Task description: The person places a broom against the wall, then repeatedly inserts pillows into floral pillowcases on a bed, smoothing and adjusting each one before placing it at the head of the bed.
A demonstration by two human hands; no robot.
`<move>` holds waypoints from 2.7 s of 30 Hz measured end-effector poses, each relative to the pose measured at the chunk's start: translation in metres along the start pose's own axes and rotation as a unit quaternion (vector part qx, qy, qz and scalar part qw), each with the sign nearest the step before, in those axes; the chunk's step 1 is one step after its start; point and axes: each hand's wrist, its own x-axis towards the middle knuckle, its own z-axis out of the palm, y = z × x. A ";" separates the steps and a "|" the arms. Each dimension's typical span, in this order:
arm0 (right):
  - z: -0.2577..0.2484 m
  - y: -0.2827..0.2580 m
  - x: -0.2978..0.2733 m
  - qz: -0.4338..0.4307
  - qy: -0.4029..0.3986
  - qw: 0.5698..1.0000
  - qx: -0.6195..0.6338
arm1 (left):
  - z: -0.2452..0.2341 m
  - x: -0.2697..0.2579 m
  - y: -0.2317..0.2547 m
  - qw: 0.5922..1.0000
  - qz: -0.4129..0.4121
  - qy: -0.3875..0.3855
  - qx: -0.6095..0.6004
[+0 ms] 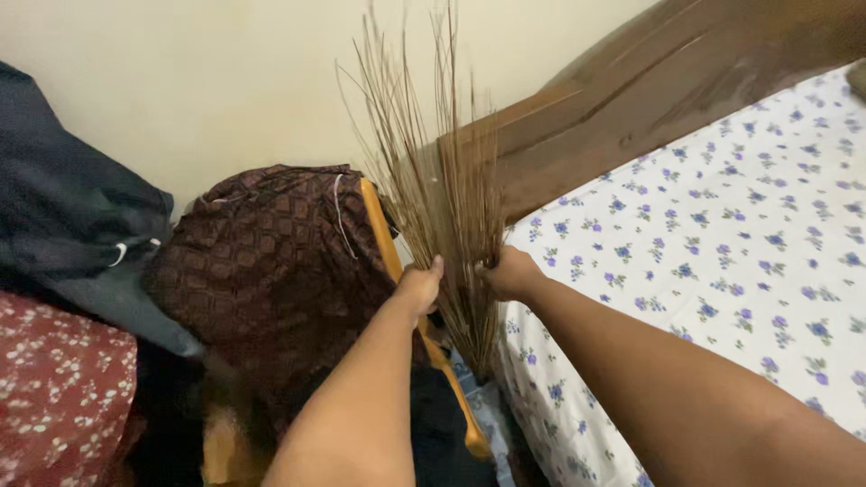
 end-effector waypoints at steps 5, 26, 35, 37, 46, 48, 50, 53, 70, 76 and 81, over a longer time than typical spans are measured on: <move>0.021 0.008 0.066 0.128 -0.100 0.980 0.117 | -0.003 0.064 -0.002 0.984 -0.142 0.038 0.102; 0.053 0.025 0.203 -0.017 0.089 0.967 0.240 | -0.021 0.244 -0.060 0.964 0.048 0.200 -0.170; -0.023 0.007 0.141 0.092 0.129 0.911 0.380 | -0.006 0.191 -0.035 0.944 -0.062 0.165 -0.279; -0.035 0.015 0.117 0.151 0.118 0.893 0.406 | 0.001 0.174 -0.021 0.950 -0.066 0.136 -0.274; -0.107 0.059 -0.032 0.213 0.229 0.831 0.460 | 0.083 0.096 0.033 0.938 -0.053 -0.071 -0.334; -0.126 0.062 -0.071 0.227 0.261 0.803 0.485 | 0.106 0.071 0.041 0.928 -0.047 -0.111 -0.351; -0.144 0.063 -0.113 0.229 0.282 0.795 0.486 | 0.128 0.038 0.048 0.926 -0.032 -0.154 -0.343; -0.165 0.063 -0.176 0.226 0.316 0.778 0.493 | 0.160 -0.018 0.059 0.926 -0.043 -0.189 -0.324; -0.248 0.167 -0.631 0.301 0.590 0.581 0.474 | 0.458 -0.361 0.040 0.888 -0.070 -0.419 -0.177; -0.243 0.200 -0.840 0.333 0.654 0.514 0.443 | 0.560 -0.539 -0.026 0.853 -0.108 -0.494 -0.130; -0.220 0.214 -1.011 0.343 0.710 0.439 0.431 | 0.624 -0.691 -0.098 0.811 -0.142 -0.560 -0.090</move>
